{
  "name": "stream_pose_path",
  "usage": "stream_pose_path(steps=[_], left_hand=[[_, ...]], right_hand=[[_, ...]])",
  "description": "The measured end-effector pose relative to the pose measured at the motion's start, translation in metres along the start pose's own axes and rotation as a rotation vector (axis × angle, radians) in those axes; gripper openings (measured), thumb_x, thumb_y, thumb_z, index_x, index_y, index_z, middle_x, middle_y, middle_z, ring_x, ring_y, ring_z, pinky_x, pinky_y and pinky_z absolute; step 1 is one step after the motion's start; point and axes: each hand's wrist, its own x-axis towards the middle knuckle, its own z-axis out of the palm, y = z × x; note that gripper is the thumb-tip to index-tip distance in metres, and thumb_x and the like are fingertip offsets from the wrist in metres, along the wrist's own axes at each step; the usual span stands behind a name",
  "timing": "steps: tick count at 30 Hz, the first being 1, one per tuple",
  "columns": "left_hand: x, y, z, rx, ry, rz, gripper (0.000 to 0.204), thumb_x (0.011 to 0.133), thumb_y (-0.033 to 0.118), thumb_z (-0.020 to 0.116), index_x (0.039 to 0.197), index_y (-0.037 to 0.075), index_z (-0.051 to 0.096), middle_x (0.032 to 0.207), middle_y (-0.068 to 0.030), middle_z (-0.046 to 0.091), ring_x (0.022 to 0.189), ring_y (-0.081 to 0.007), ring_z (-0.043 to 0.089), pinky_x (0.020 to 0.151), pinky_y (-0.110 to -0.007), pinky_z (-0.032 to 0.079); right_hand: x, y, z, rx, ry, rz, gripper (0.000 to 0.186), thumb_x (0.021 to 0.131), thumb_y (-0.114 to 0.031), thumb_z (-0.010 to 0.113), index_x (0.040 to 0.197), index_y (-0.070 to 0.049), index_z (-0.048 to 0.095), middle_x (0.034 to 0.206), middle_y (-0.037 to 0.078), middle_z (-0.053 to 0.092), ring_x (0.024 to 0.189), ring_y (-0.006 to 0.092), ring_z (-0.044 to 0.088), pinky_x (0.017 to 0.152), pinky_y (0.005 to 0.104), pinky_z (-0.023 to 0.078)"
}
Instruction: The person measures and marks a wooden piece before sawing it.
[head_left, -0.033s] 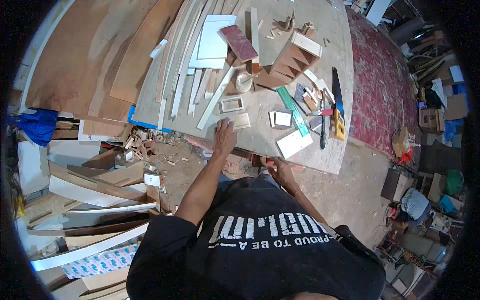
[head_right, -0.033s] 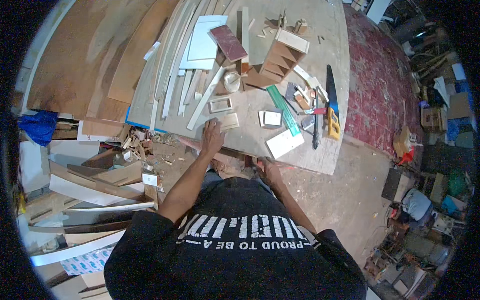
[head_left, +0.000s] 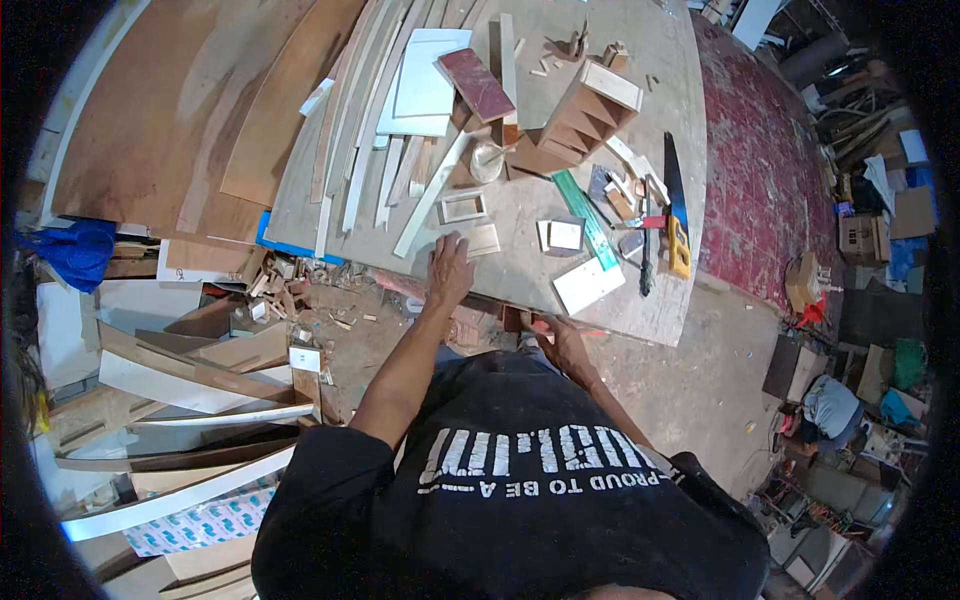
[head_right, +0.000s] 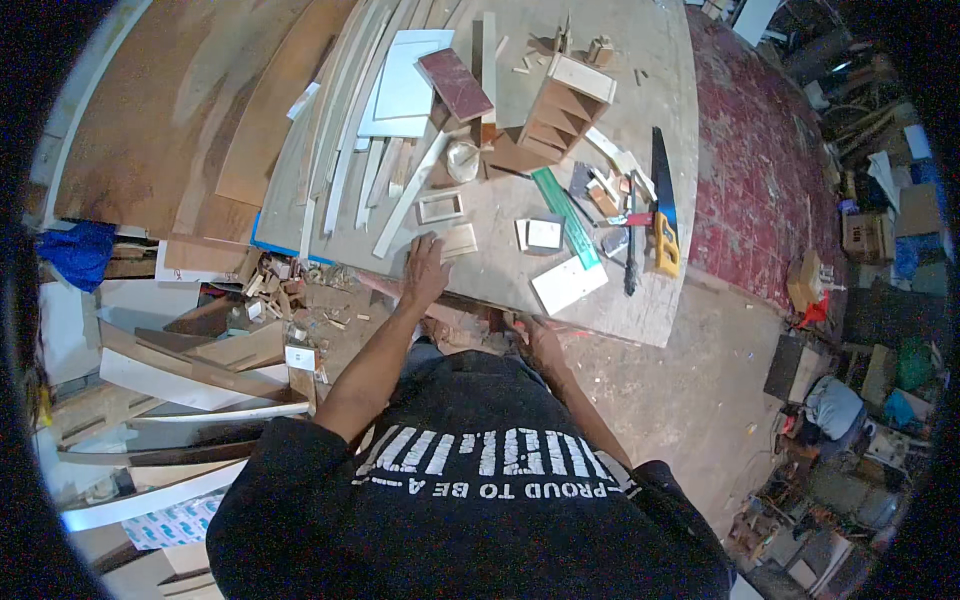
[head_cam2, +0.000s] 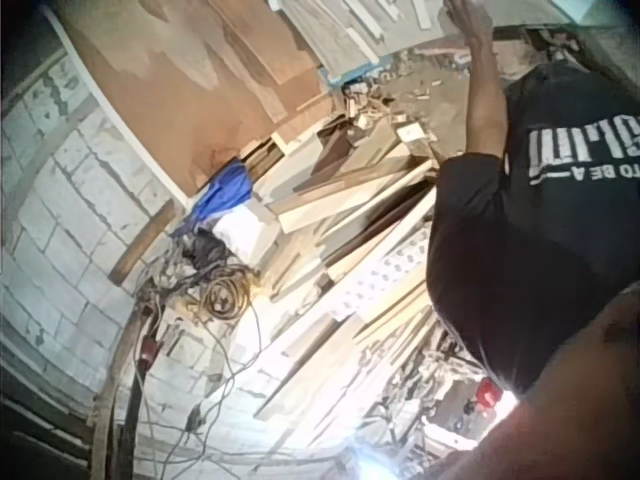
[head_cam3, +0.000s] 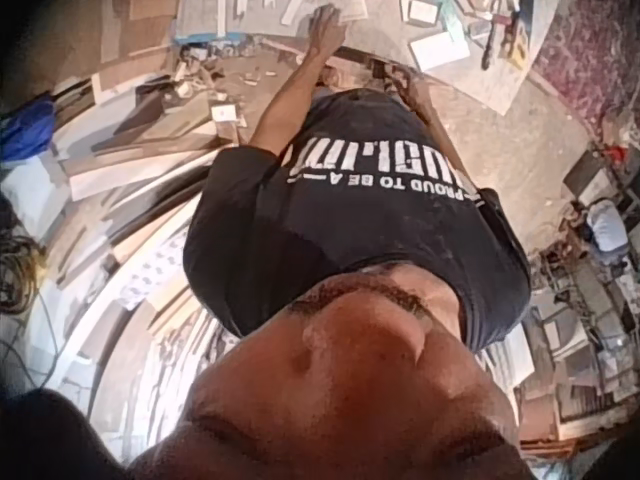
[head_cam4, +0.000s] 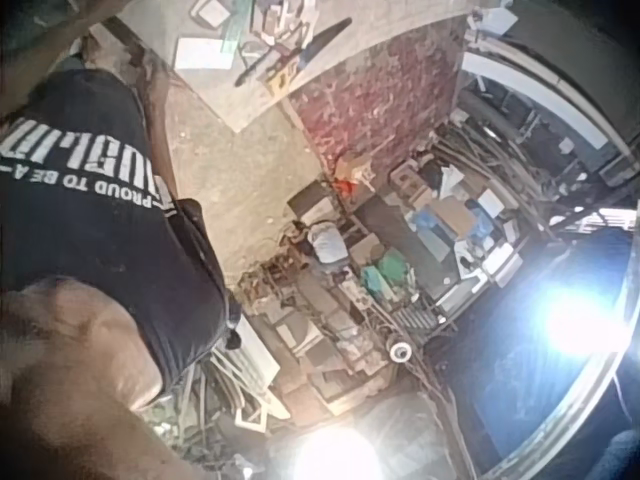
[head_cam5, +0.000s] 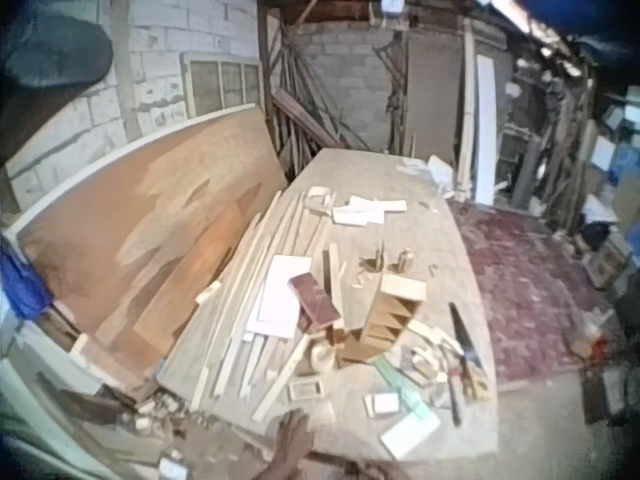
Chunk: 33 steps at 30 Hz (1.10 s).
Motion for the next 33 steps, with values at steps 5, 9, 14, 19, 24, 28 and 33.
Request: stream_pose_path(steps=[5, 9, 14, 19, 24, 28, 33], left_hand=[[0.006, -0.007, -0.001, 0.026, -0.051, 0.027, 0.061, 0.074, 0.018, 0.08, 0.127, 0.005, 0.052, 0.139, -0.0137, 0.046, 0.131, -0.034, 0.042, 0.103, -0.051, 0.041], [0.003, -0.014, 0.0, -0.013, -0.1, 0.035, 0.07, 0.071, 0.016, 0.082, 0.131, 0.006, 0.047, 0.141, -0.0141, 0.044, 0.132, -0.0357, 0.041, 0.105, -0.051, 0.041], [0.0, -0.021, 0.001, -0.178, -0.064, -0.023, 0.074, 0.07, 0.012, 0.082, 0.133, 0.005, 0.043, 0.138, -0.0197, 0.047, 0.128, -0.039, 0.044, 0.106, -0.049, 0.04], [-0.004, -0.032, 0.006, -0.247, 0.031, -0.109, 0.072, 0.071, 0.013, 0.082, 0.132, 0.003, 0.043, 0.132, -0.0235, 0.051, 0.124, -0.0407, 0.047, 0.106, -0.048, 0.04], [0.0, -0.018, 0.008, -0.128, -0.045, -0.031, 0.069, 0.073, 0.015, 0.081, 0.129, 0.003, 0.044, 0.126, -0.0214, 0.054, 0.125, -0.0399, 0.047, 0.103, -0.05, 0.041], [0.002, -0.005, 0.01, -0.124, -0.056, -0.127, 0.069, 0.072, 0.016, 0.082, 0.129, 0.003, 0.044, 0.124, -0.0213, 0.055, 0.125, -0.0405, 0.045, 0.103, -0.052, 0.041], [0.003, -0.014, 0.014, -0.156, 0.104, -0.148, 0.07, 0.071, 0.014, 0.082, 0.129, 0.002, 0.044, 0.128, -0.0212, 0.053, 0.125, -0.0415, 0.044, 0.102, -0.052, 0.041]], right_hand=[[-0.032, 0.036, 0.0, 0.036, 0.092, 0.124, 0.04, 0.084, -0.011, 0.072, 0.12, 0.003, 0.062, 0.114, 0.022, 0.065, 0.093, 0.0352, 0.067, 0.077, 0.0419, 0.055], [-0.059, 0.07, -0.011, -0.028, 0.149, 0.159, 0.04, 0.083, -0.011, 0.073, 0.119, 0.004, 0.063, 0.114, 0.024, 0.066, 0.087, 0.0327, 0.069, 0.074, 0.0401, 0.057], [-0.095, 0.089, -0.015, -0.083, 0.189, 0.23, 0.039, 0.083, -0.014, 0.073, 0.117, 0.004, 0.064, 0.109, 0.023, 0.068, 0.085, 0.0333, 0.07, 0.072, 0.0405, 0.057], [-0.12, 0.096, -0.005, -0.089, 0.132, 0.37, 0.038, 0.084, -0.015, 0.072, 0.117, 0.002, 0.065, 0.105, 0.023, 0.069, 0.082, 0.034, 0.069, 0.074, 0.0408, 0.055], [-0.136, 0.101, 0.005, -0.002, 0.04, 0.537, 0.043, 0.083, -0.018, 0.075, 0.119, 0.001, 0.065, 0.106, 0.024, 0.07, 0.084, 0.0328, 0.071, 0.076, 0.0407, 0.056], [-0.15, 0.11, 0.014, 0.01, 0.036, 0.569, 0.043, 0.082, -0.018, 0.077, 0.119, 0.001, 0.065, 0.105, 0.023, 0.071, 0.081, 0.0322, 0.072, 0.074, 0.0399, 0.056], [-0.163, 0.132, 0.025, 0.012, 0.054, 0.616, 0.043, 0.081, -0.017, 0.078, 0.118, 0.0, 0.065, 0.105, 0.022, 0.071, 0.081, 0.0309, 0.072, 0.072, 0.0388, 0.056]])
